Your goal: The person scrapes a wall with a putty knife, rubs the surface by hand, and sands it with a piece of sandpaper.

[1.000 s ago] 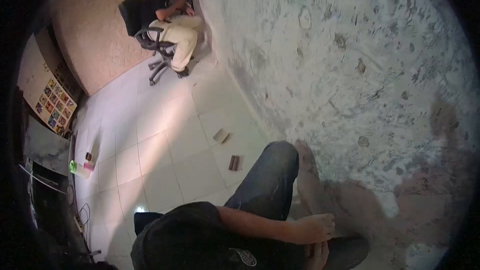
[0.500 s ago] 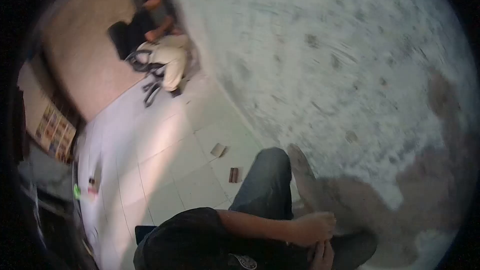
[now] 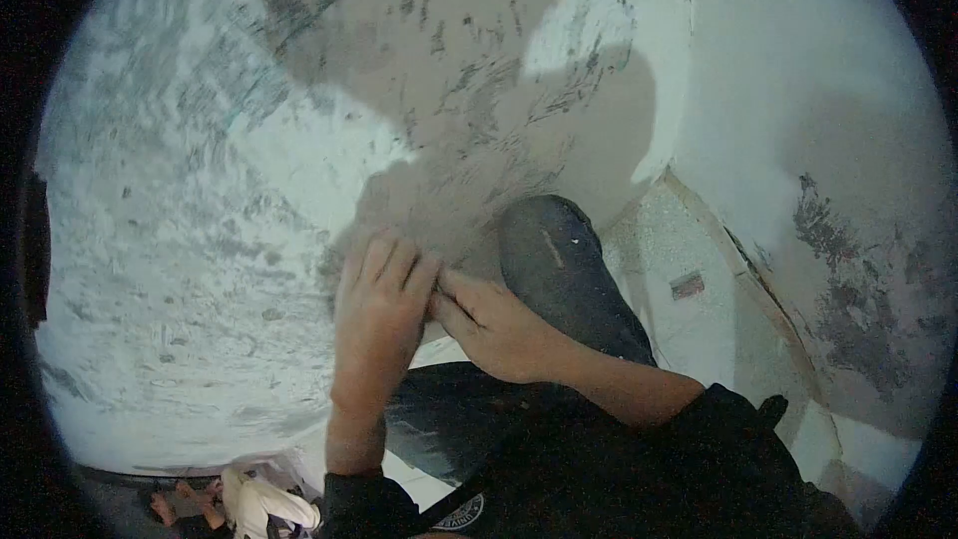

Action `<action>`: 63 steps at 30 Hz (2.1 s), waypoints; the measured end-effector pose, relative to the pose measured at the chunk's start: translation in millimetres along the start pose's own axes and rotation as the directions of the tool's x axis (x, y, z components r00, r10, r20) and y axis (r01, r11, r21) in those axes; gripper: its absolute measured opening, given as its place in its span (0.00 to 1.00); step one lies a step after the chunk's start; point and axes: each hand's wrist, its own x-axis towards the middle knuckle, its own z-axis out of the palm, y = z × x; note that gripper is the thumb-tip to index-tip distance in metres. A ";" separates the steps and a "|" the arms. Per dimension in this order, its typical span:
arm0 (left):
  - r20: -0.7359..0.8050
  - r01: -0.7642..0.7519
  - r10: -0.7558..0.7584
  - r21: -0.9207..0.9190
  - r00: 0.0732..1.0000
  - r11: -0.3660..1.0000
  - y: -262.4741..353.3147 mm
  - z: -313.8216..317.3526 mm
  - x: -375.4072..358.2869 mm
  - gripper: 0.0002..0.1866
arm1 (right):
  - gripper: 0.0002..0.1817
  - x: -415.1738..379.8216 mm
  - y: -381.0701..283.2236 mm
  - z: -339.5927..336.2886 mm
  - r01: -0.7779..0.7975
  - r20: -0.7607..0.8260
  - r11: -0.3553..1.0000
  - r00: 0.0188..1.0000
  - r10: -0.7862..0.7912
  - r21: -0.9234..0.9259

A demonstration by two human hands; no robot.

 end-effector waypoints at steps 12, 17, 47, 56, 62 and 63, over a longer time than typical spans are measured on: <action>-0.135 -0.162 0.177 0.117 0.975 0.980 -44.6 -6.7 100.3 0.14 | 0.08 71.6 -25.3 -39.2 0.340 -0.358 0.926 0.854 -0.377 -0.163; -0.114 -0.214 0.225 0.100 0.968 0.972 -46.3 2.5 103.7 0.15 | 0.07 70.2 -28.8 -41.1 0.299 -0.371 0.942 0.866 -0.335 -0.154; -0.204 -0.265 0.264 0.018 0.943 0.964 -55.4 1.8 108.9 0.08 | 0.05 73.9 -34.2 -40.6 0.353 -0.379 0.874 0.799 -0.467 -0.333; -0.214 -0.276 0.266 -0.019 0.940 0.961 -56.0 5.7 107.8 0.09 | 0.06 75.5 -27.9 -40.9 0.363 -0.371 0.838 0.773 -0.515 -0.408; -0.159 -0.264 0.247 -0.093 0.956 0.960 -55.1 8.2 107.3 0.12 | 0.05 67.8 -23.0 -43.8 0.317 -0.358 0.894 0.833 -0.421 -0.316; -0.175 -0.281 0.263 -0.090 0.949 0.955 -56.8 15.1 107.0 0.12 | 0.05 68.8 -15.8 -43.2 0.315 -0.371 0.890 0.824 -0.429 -0.330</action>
